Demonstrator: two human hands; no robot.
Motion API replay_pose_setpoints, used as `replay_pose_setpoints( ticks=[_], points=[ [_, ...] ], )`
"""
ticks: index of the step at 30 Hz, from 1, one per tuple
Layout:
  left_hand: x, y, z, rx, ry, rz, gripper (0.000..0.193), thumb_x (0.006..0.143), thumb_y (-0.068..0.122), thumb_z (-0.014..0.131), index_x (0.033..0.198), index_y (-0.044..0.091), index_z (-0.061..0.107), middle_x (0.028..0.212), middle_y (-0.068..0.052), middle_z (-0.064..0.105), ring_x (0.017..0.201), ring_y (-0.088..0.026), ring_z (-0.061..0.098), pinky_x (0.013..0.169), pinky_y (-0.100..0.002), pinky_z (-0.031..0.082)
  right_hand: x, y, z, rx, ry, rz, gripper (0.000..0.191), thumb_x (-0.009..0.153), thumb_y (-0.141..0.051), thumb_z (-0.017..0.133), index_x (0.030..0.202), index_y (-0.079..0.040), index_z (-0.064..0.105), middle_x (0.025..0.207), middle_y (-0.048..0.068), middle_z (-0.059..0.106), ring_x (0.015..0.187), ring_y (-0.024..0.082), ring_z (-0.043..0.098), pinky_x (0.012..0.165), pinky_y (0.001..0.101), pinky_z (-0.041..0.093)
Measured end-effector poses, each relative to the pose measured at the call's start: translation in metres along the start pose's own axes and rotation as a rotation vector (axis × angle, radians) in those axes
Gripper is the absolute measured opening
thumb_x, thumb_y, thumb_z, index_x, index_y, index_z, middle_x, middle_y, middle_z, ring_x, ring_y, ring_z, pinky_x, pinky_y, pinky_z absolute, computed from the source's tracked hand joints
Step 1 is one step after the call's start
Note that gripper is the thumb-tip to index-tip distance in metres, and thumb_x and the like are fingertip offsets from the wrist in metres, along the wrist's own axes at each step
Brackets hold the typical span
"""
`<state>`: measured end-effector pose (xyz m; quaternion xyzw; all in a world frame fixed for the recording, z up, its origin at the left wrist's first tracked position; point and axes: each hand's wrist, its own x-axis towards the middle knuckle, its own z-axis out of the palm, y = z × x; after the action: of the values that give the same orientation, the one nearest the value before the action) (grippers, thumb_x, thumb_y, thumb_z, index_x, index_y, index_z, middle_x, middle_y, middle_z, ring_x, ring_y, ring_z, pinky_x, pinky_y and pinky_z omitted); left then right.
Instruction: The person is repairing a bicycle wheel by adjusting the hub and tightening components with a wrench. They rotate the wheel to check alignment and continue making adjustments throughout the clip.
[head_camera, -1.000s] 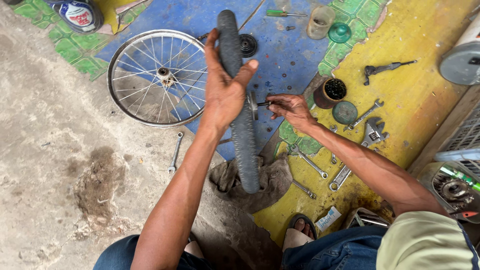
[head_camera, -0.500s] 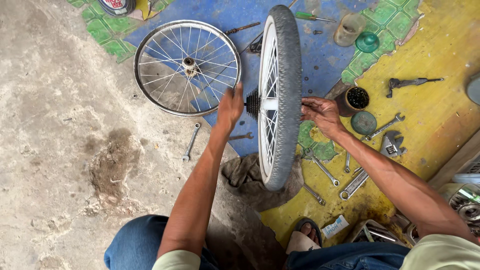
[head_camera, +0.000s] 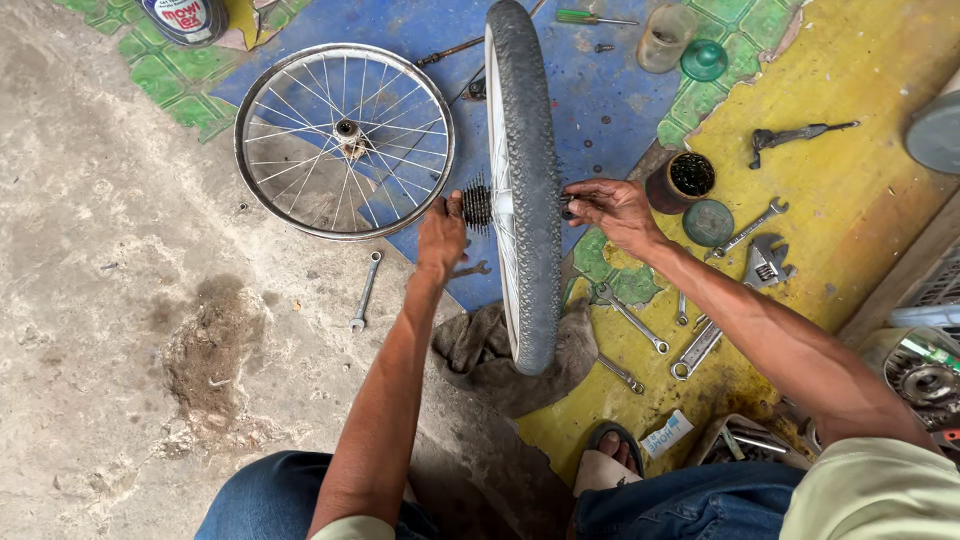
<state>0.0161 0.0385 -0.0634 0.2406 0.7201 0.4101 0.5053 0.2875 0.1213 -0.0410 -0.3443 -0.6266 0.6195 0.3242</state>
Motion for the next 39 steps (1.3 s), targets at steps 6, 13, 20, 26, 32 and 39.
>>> replay_pose_setpoints(
  ticks=[6,13,20,26,32,39],
  points=[
    [0.008,-0.013,-0.014,-0.37,-0.236,0.025,0.033,0.104,0.035,0.051,0.099,0.003,0.051,0.062,0.001,0.039,0.048,-0.013,0.038,0.044,-0.032,0.042,0.0,-0.006,0.005,0.007,-0.01,0.017,0.029,0.095,-0.001,0.07,0.124,0.004,0.068,0.11,0.012,0.073,0.091,0.016,0.072,0.078,0.0315,0.066],
    [0.016,-0.027,-0.015,-0.411,-0.21,0.137,0.031,0.105,0.029,0.054,0.086,0.004,0.051,0.062,0.0,0.038,0.048,-0.013,0.034,0.041,-0.032,0.037,0.002,-0.018,0.011,0.045,-0.052,0.06,0.031,0.094,-0.007,0.07,0.123,0.005,0.067,0.105,0.014,0.074,0.09,0.018,0.074,0.072,0.0321,0.066],
    [0.012,-0.03,-0.019,-0.346,-0.159,0.124,0.027,0.105,0.027,0.053,0.087,0.006,0.054,0.061,0.001,0.04,0.048,-0.012,0.035,0.041,-0.029,0.037,0.005,-0.028,0.021,-0.075,-0.038,0.283,0.038,0.104,-0.033,0.062,0.096,0.004,0.071,0.079,0.006,0.069,0.064,0.011,0.063,0.053,0.028,0.055],
    [0.009,-0.029,-0.019,-0.348,-0.161,0.149,0.029,0.106,0.027,0.053,0.086,0.006,0.053,0.062,0.003,0.039,0.049,-0.009,0.033,0.042,-0.028,0.038,0.004,-0.031,0.024,-0.134,-0.007,0.361,0.048,0.109,-0.041,0.054,0.092,0.001,0.07,0.075,0.005,0.066,0.06,0.01,0.058,0.048,0.0266,0.049],
    [0.008,-0.028,-0.018,-0.347,-0.147,0.151,0.03,0.106,0.028,0.053,0.083,0.007,0.052,0.061,0.004,0.036,0.049,-0.008,0.032,0.042,-0.028,0.037,0.002,-0.038,0.024,-0.158,-0.088,0.175,0.021,0.097,-0.024,0.066,0.104,-0.004,0.066,0.084,0.004,0.071,0.072,0.009,0.066,0.051,0.0273,0.056],
    [0.005,-0.029,-0.019,-0.337,-0.141,0.182,0.032,0.107,0.027,0.052,0.082,0.007,0.049,0.063,0.002,0.038,0.05,-0.009,0.034,0.043,-0.028,0.038,0.003,-0.035,0.028,-0.268,-0.127,0.224,0.041,0.106,-0.04,0.053,0.083,-0.007,0.059,0.07,0.001,0.06,0.058,0.006,0.051,0.046,0.0244,0.043]
  ],
)
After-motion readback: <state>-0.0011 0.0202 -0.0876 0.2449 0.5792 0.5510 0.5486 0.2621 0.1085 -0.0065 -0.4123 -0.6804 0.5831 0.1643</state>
